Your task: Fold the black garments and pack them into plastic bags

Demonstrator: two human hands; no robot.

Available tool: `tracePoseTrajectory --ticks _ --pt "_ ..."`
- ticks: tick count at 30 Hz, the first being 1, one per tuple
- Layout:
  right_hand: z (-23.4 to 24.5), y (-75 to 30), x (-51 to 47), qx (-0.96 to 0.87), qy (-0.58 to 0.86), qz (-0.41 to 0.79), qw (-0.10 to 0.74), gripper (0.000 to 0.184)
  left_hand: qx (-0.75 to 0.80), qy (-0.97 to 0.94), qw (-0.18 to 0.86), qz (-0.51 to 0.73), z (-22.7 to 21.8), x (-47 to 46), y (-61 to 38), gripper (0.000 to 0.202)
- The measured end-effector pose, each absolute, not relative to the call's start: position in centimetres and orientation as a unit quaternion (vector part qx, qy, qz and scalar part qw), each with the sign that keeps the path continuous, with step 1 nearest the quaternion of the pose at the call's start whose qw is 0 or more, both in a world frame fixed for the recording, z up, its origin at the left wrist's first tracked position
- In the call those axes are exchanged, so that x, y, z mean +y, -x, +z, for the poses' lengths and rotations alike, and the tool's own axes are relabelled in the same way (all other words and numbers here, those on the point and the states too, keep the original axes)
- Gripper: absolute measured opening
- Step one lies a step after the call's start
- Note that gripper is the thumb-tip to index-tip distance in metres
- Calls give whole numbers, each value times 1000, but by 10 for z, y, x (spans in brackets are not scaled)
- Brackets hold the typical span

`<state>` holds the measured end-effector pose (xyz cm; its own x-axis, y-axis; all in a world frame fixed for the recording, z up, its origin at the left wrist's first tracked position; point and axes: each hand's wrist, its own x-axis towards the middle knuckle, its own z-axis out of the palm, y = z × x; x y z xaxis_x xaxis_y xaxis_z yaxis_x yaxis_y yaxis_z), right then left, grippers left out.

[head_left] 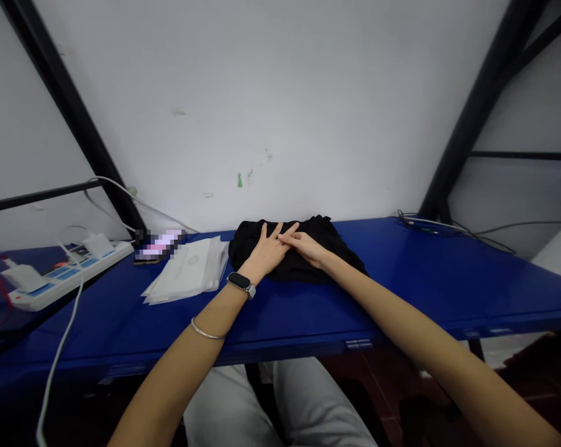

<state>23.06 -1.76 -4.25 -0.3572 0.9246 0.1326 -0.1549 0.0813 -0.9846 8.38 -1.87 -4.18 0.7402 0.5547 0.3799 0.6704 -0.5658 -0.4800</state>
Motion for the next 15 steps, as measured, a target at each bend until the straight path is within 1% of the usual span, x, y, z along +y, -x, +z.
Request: tracePoseTrajectory --ticks 5,15 --pt "-40 -231 -18 -567 323 599 464 14 -350 882 301 -94 -42 -18 -84 51" --pt "-41 -232 -17 -564 316 603 467 16 -350 881 302 -100 -41 -19 -84 49"
